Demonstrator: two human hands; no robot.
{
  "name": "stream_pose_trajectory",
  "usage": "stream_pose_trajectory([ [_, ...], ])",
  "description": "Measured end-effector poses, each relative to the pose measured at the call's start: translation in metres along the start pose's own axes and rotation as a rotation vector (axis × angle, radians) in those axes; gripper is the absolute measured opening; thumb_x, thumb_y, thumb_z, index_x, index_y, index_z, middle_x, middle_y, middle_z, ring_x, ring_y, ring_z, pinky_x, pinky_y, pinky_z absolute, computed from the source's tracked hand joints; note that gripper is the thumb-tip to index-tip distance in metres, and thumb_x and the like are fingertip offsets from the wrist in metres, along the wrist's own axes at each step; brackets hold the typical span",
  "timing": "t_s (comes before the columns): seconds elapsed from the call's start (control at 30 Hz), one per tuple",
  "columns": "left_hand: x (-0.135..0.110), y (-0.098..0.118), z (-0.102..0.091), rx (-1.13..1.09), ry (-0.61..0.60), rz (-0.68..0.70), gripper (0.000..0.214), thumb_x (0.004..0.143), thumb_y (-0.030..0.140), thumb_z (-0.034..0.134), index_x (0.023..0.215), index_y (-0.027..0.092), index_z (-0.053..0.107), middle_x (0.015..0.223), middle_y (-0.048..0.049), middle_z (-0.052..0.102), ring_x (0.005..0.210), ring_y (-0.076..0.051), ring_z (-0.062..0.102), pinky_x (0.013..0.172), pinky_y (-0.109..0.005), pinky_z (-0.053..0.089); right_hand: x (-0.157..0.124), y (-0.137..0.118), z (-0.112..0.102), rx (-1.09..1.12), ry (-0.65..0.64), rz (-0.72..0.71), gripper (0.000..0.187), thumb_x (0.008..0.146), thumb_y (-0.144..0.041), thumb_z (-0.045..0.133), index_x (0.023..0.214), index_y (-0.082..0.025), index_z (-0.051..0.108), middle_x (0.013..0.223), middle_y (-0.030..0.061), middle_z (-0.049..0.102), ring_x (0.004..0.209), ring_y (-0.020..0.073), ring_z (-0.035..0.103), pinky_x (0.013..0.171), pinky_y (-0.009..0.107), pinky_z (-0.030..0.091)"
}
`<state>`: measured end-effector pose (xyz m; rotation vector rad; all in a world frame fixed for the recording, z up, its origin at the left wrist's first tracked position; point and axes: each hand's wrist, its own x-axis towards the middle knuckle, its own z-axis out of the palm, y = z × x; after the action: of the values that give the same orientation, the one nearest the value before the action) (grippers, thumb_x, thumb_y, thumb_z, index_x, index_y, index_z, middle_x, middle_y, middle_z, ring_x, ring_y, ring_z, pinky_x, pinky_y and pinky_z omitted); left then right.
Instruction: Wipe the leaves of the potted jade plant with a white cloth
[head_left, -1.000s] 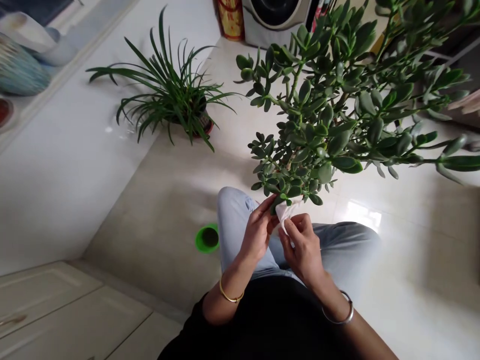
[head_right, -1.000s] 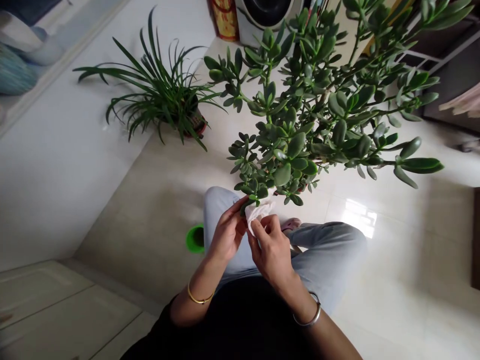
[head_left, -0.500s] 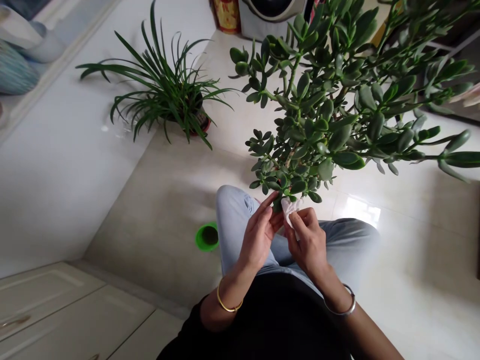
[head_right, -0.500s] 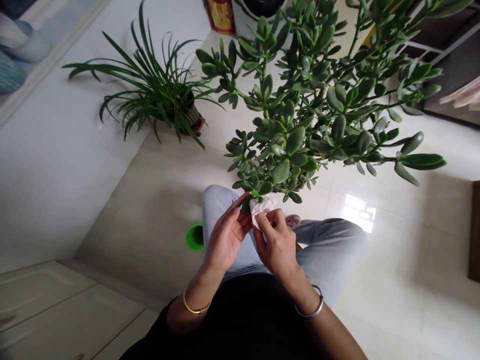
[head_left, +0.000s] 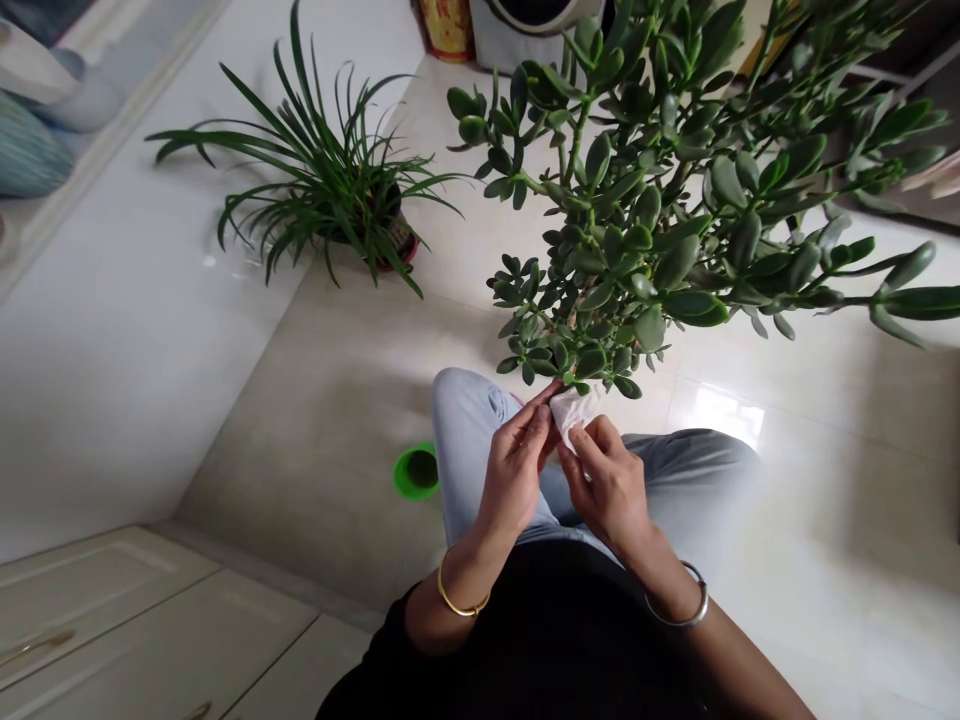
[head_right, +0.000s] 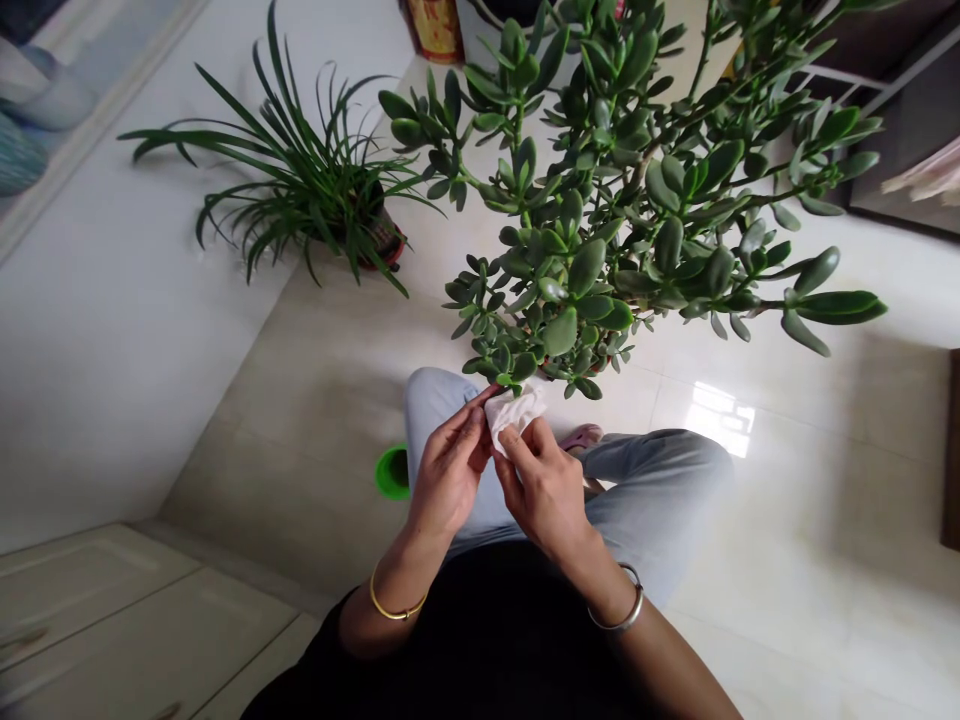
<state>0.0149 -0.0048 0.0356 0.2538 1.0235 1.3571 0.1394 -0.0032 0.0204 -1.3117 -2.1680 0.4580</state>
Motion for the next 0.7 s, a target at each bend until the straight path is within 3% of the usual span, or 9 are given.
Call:
stream_pose_trajectory([
  [0.33, 0.0, 0.0, 0.001, -0.039, -0.003, 0.003, 0.042, 0.09, 0.049, 0.074, 0.122, 0.022, 0.079, 0.124, -0.0086, 0.079, 0.124, -0.029, 0.071, 0.109, -0.041, 0.055, -0.006, -0.004, -0.003, 0.013, -0.008, -0.045, 0.024, 0.106, -0.022, 0.045, 0.099, -0.019, 0.068, 0.08, 0.0012, 0.053, 0.06, 0.0105, 0.048, 0.054, 0.021, 0.037],
  [0.5, -0.002, 0.001, 0.003, -0.068, 0.031, -0.04, 0.044, 0.086, 0.049, 0.079, 0.119, 0.021, 0.08, 0.125, -0.0108, 0.079, 0.12, -0.03, 0.073, 0.104, -0.04, 0.057, 0.001, 0.003, 0.001, -0.039, -0.018, 0.024, 0.027, 0.108, -0.026, 0.043, 0.114, -0.019, 0.068, 0.084, 0.0032, 0.057, 0.062, 0.012, 0.053, 0.052, 0.022, 0.036],
  [0.7, -0.002, 0.001, 0.005, -0.077, 0.016, -0.035, 0.043, 0.088, 0.046, 0.077, 0.122, 0.02, 0.078, 0.133, -0.0125, 0.075, 0.135, -0.031, 0.064, 0.111, -0.041, 0.051, 0.005, 0.009, 0.001, -0.068, -0.007, 0.062, 0.03, 0.109, -0.028, 0.04, 0.119, -0.019, 0.066, 0.084, 0.0033, 0.057, 0.06, 0.0118, 0.053, 0.05, 0.024, 0.036],
])
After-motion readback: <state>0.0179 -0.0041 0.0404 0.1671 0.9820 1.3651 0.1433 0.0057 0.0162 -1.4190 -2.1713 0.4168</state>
